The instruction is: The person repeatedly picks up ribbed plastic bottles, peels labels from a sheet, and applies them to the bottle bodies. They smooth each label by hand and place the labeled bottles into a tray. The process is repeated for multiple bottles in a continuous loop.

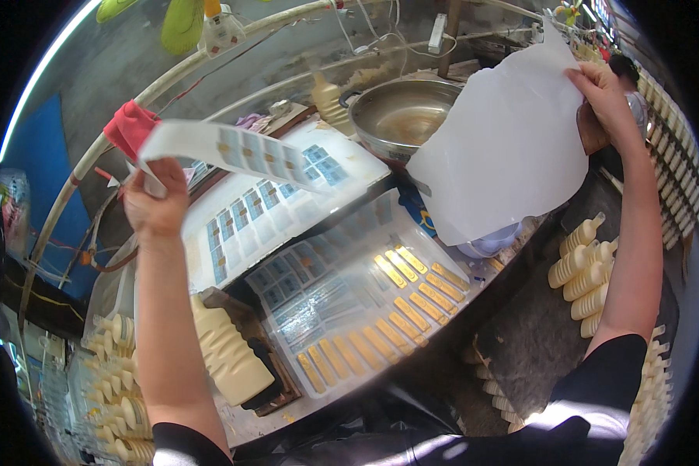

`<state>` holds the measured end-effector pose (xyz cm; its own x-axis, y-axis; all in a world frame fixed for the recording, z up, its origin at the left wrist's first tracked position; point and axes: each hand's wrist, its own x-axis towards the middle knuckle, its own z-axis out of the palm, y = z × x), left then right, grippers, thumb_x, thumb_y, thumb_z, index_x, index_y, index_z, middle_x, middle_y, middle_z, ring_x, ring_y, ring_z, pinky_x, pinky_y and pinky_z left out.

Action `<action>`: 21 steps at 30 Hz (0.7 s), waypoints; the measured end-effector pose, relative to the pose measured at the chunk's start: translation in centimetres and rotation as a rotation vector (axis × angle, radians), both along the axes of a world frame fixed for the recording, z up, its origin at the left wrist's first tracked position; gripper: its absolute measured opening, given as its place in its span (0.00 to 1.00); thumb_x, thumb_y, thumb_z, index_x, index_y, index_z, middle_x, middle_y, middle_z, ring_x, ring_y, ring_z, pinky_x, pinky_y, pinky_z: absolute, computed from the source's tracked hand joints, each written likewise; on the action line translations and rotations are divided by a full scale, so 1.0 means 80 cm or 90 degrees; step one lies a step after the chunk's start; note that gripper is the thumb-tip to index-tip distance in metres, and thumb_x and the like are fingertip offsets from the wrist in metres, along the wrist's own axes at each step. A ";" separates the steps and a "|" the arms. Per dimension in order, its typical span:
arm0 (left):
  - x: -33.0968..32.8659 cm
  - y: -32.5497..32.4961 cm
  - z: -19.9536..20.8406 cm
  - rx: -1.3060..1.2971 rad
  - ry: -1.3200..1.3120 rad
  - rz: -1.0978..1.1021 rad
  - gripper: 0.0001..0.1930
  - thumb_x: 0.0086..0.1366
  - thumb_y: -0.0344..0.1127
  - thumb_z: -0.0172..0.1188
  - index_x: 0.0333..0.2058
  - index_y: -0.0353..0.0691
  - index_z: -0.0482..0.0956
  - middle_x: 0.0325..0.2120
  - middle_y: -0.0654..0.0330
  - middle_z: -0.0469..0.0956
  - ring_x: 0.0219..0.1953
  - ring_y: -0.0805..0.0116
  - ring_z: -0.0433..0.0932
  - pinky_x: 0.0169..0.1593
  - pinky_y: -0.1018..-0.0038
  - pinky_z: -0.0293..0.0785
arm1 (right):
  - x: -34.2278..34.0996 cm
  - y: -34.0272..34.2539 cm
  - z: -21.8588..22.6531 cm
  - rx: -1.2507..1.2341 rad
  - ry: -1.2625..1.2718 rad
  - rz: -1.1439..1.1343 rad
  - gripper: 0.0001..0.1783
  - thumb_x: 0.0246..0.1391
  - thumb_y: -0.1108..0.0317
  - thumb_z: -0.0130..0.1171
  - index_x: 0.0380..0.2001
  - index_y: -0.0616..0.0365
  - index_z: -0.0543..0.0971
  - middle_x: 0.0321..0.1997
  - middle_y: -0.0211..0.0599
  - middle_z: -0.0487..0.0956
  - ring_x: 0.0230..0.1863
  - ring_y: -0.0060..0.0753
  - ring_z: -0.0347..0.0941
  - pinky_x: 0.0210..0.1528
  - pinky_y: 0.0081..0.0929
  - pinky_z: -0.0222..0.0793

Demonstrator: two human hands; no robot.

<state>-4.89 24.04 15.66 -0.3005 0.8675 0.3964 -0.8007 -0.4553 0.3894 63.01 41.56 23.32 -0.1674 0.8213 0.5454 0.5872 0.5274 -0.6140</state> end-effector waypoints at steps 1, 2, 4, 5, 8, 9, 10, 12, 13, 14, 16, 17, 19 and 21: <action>-0.010 -0.001 -0.031 -0.130 -0.082 0.063 0.15 0.63 0.33 0.50 0.45 0.35 0.80 0.41 0.53 0.86 0.46 0.55 0.85 0.52 0.56 0.82 | 0.004 0.004 -0.001 0.007 -0.006 0.003 0.13 0.68 0.63 0.59 0.43 0.64 0.82 0.37 0.21 0.82 0.38 0.10 0.73 0.43 0.14 0.68; -0.004 0.002 -0.054 -0.297 -0.127 0.169 0.17 0.63 0.34 0.51 0.47 0.32 0.78 0.42 0.47 0.84 0.46 0.52 0.84 0.48 0.58 0.84 | 0.006 0.009 -0.005 0.005 -0.006 0.010 0.13 0.68 0.63 0.60 0.43 0.63 0.82 0.37 0.21 0.82 0.38 0.10 0.73 0.43 0.14 0.68; 0.013 -0.016 -0.087 -0.538 -0.046 0.207 0.21 0.65 0.30 0.52 0.56 0.29 0.63 0.53 0.41 0.71 0.47 0.43 0.81 0.46 0.58 0.87 | 0.011 0.018 -0.015 0.001 0.001 0.027 0.13 0.68 0.63 0.60 0.43 0.63 0.82 0.37 0.21 0.82 0.38 0.11 0.74 0.43 0.14 0.68; -0.006 -0.029 -0.107 -0.669 0.047 0.159 0.23 0.64 0.28 0.53 0.57 0.31 0.62 0.55 0.42 0.69 0.50 0.45 0.79 0.48 0.55 0.86 | 0.012 0.020 -0.015 -0.005 0.005 0.039 0.12 0.68 0.63 0.60 0.43 0.63 0.82 0.37 0.21 0.82 0.38 0.11 0.74 0.43 0.14 0.68; -0.038 -0.057 -0.138 -0.867 0.425 0.177 0.23 0.63 0.32 0.54 0.57 0.37 0.69 0.51 0.52 0.76 0.48 0.52 0.80 0.47 0.56 0.80 | 0.010 0.025 -0.014 -0.024 0.021 0.063 0.12 0.68 0.64 0.60 0.44 0.63 0.83 0.38 0.22 0.82 0.39 0.11 0.75 0.44 0.15 0.69; -0.045 -0.062 -0.142 -0.888 0.484 0.161 0.23 0.62 0.33 0.55 0.57 0.38 0.70 0.51 0.53 0.76 0.49 0.54 0.80 0.46 0.57 0.80 | 0.007 0.025 -0.015 -0.027 0.032 0.066 0.12 0.68 0.64 0.60 0.44 0.63 0.83 0.38 0.22 0.83 0.39 0.11 0.75 0.44 0.15 0.69; -0.051 -0.063 -0.145 -0.889 0.569 0.142 0.24 0.61 0.32 0.56 0.57 0.38 0.70 0.51 0.52 0.76 0.49 0.54 0.79 0.46 0.57 0.80 | 0.004 0.023 -0.015 -0.031 0.044 0.068 0.13 0.68 0.64 0.60 0.44 0.63 0.83 0.39 0.22 0.83 0.40 0.12 0.75 0.44 0.15 0.69; -0.041 -0.061 -0.135 -0.885 0.738 0.092 0.25 0.60 0.32 0.58 0.58 0.37 0.71 0.51 0.51 0.76 0.51 0.54 0.79 0.47 0.58 0.80 | -0.011 0.013 -0.010 -0.013 0.028 0.062 0.13 0.68 0.63 0.60 0.45 0.63 0.83 0.39 0.22 0.83 0.41 0.12 0.75 0.45 0.15 0.69; -0.040 -0.058 -0.137 -0.910 0.871 0.183 0.25 0.60 0.33 0.59 0.57 0.35 0.71 0.51 0.48 0.77 0.51 0.52 0.79 0.48 0.57 0.79 | -0.019 0.008 -0.006 -0.004 0.021 0.058 0.14 0.68 0.63 0.60 0.46 0.64 0.83 0.39 0.23 0.83 0.41 0.12 0.75 0.45 0.16 0.69; -0.035 -0.057 -0.133 -0.930 1.005 0.280 0.24 0.60 0.33 0.59 0.56 0.34 0.72 0.50 0.44 0.77 0.51 0.49 0.79 0.50 0.56 0.78 | -0.028 0.002 -0.002 0.000 0.010 0.053 0.14 0.68 0.63 0.60 0.47 0.64 0.82 0.39 0.23 0.83 0.41 0.12 0.75 0.46 0.16 0.69; -0.022 -0.065 -0.131 -0.897 1.219 0.482 0.24 0.60 0.33 0.59 0.55 0.32 0.73 0.51 0.40 0.77 0.53 0.46 0.78 0.53 0.56 0.76 | -0.047 -0.013 0.009 0.007 -0.011 0.042 0.15 0.68 0.63 0.60 0.49 0.64 0.82 0.40 0.23 0.83 0.41 0.12 0.75 0.47 0.16 0.69; 0.004 -0.072 -0.120 -0.841 1.299 0.578 0.23 0.60 0.33 0.59 0.54 0.32 0.74 0.51 0.39 0.77 0.54 0.45 0.78 0.54 0.56 0.76 | -0.053 -0.023 0.014 0.025 -0.029 0.036 0.16 0.68 0.62 0.59 0.49 0.64 0.82 0.40 0.23 0.83 0.42 0.12 0.75 0.47 0.16 0.69; 0.039 -0.077 -0.100 -0.729 1.350 0.639 0.23 0.59 0.33 0.60 0.54 0.32 0.76 0.53 0.39 0.77 0.56 0.45 0.77 0.56 0.58 0.74 | -0.069 -0.048 0.028 0.061 -0.065 0.021 0.16 0.68 0.62 0.59 0.50 0.64 0.82 0.39 0.23 0.82 0.42 0.12 0.74 0.47 0.16 0.68; 0.062 -0.077 -0.087 -0.634 1.305 0.561 0.24 0.59 0.34 0.62 0.54 0.32 0.77 0.55 0.42 0.77 0.58 0.47 0.76 0.59 0.59 0.73 | -0.085 -0.067 0.043 0.133 -0.139 -0.004 0.16 0.68 0.61 0.60 0.50 0.63 0.82 0.39 0.22 0.82 0.42 0.12 0.74 0.47 0.16 0.68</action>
